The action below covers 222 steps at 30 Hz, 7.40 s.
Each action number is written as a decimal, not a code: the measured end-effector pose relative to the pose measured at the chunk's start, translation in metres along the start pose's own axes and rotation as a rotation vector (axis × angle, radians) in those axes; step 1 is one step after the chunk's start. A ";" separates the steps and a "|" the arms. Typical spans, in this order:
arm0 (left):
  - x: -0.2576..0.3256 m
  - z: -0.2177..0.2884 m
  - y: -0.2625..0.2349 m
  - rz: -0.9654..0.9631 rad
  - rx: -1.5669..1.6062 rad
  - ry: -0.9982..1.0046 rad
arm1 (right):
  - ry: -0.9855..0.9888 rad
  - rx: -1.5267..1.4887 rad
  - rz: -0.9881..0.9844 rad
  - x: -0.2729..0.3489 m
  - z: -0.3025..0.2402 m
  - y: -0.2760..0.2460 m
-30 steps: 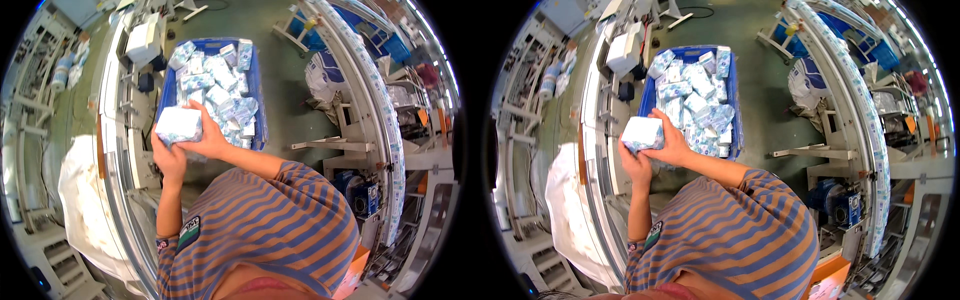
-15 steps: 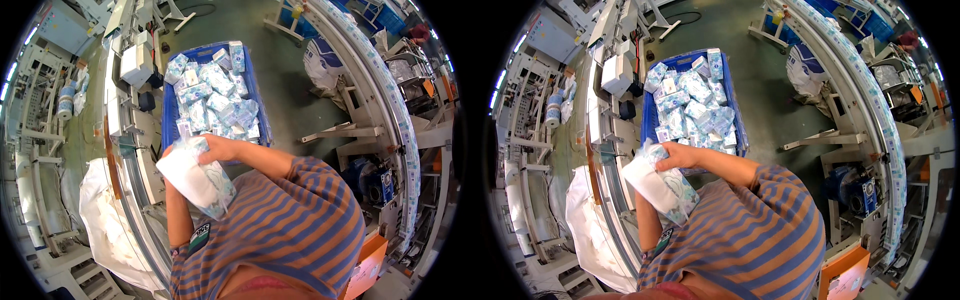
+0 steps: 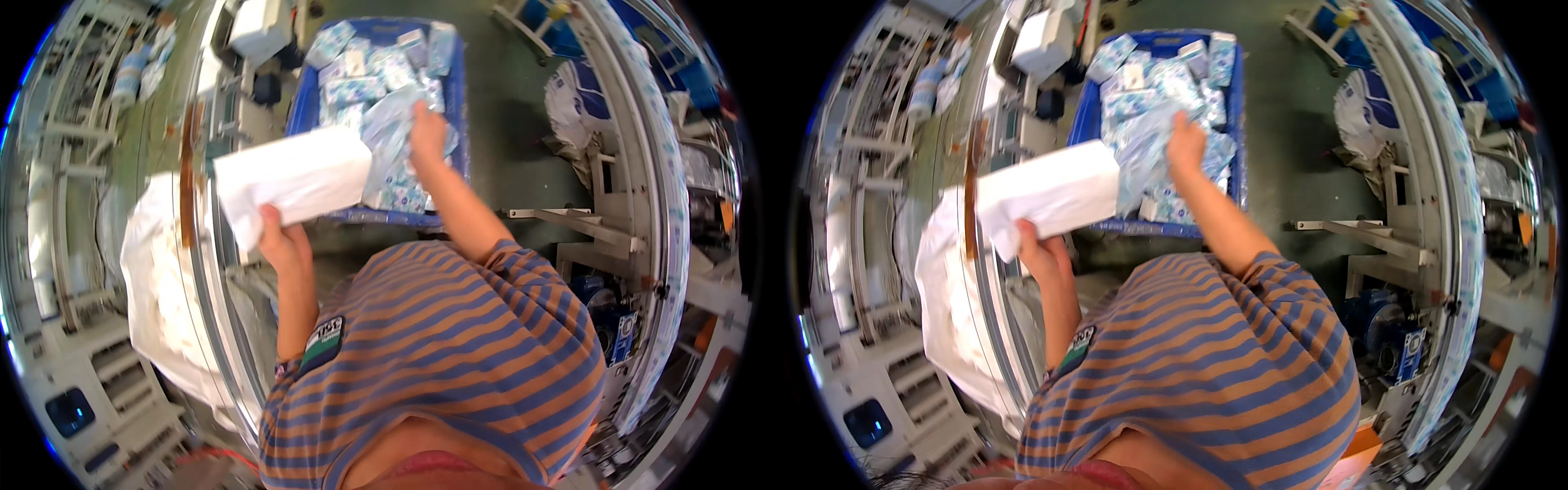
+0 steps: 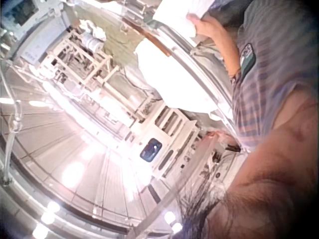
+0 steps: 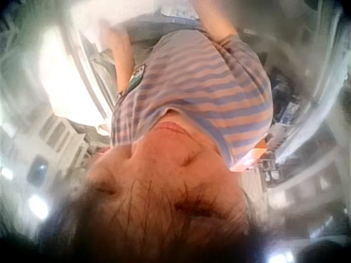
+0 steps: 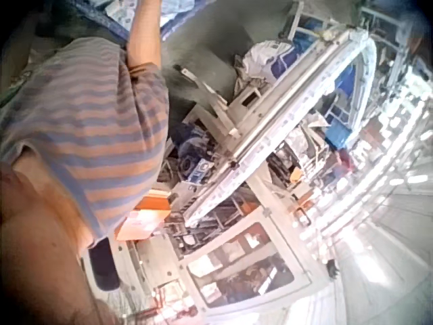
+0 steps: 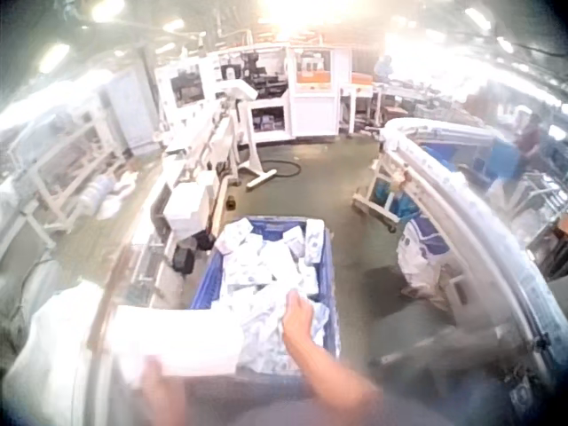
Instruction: The person repeatedly picks up small, individually wrapped packages from a blue bin, removes them from their plastic wrappers, and places the unwrapped white rectangular items into a large white sack. The person handles the items one by one, discarding the plastic wrappers into the bin.
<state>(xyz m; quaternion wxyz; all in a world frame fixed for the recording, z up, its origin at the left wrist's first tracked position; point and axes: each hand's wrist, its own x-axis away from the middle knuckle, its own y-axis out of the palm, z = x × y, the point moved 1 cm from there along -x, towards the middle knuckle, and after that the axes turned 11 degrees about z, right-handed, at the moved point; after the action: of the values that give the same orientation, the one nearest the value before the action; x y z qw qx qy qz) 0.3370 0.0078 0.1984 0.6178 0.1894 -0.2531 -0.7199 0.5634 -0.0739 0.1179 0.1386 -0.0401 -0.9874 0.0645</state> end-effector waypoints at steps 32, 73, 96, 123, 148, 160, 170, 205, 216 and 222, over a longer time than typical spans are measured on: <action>-0.036 -0.056 0.040 -0.322 -0.509 -0.502 | 0.369 -0.766 -0.667 0.032 -0.027 0.011; -0.511 -0.096 0.201 0.038 -1.974 0.672 | 0.549 -0.406 -0.420 -0.120 0.044 -0.003; -0.130 0.052 0.012 -0.124 -0.208 -0.661 | 0.967 -0.443 -0.876 0.099 0.043 0.057; -0.056 0.061 -0.037 -0.334 -0.808 -0.456 | 0.091 -0.329 -0.719 0.169 -0.011 0.026; -0.036 0.034 -0.034 -0.329 -0.545 -0.672 | 0.286 -0.316 -1.117 0.145 -0.025 0.010; -0.009 0.095 -0.090 0.084 -1.471 1.478 | 0.625 -0.426 -1.423 0.199 -0.060 0.049; 0.016 0.172 -0.212 0.266 -0.157 -0.090 | 0.042 0.039 -1.794 0.277 -0.040 0.127; 0.013 0.037 -0.124 0.199 -1.212 -0.174 | -0.646 1.402 -0.085 -0.129 0.229 0.141; -0.044 -0.047 -0.052 -0.228 -1.022 -0.074 | -0.394 0.235 -0.630 -0.112 0.066 0.069; -0.030 -0.113 0.061 -0.495 -0.695 0.196 | -0.932 0.045 -0.671 -0.011 -0.016 0.016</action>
<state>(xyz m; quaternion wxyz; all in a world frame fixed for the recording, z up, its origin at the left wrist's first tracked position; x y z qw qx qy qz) 0.4562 0.0164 0.1430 0.4750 0.0929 0.1170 -0.8672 0.5795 -0.0569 0.1278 -0.2974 0.3111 -0.9013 0.0488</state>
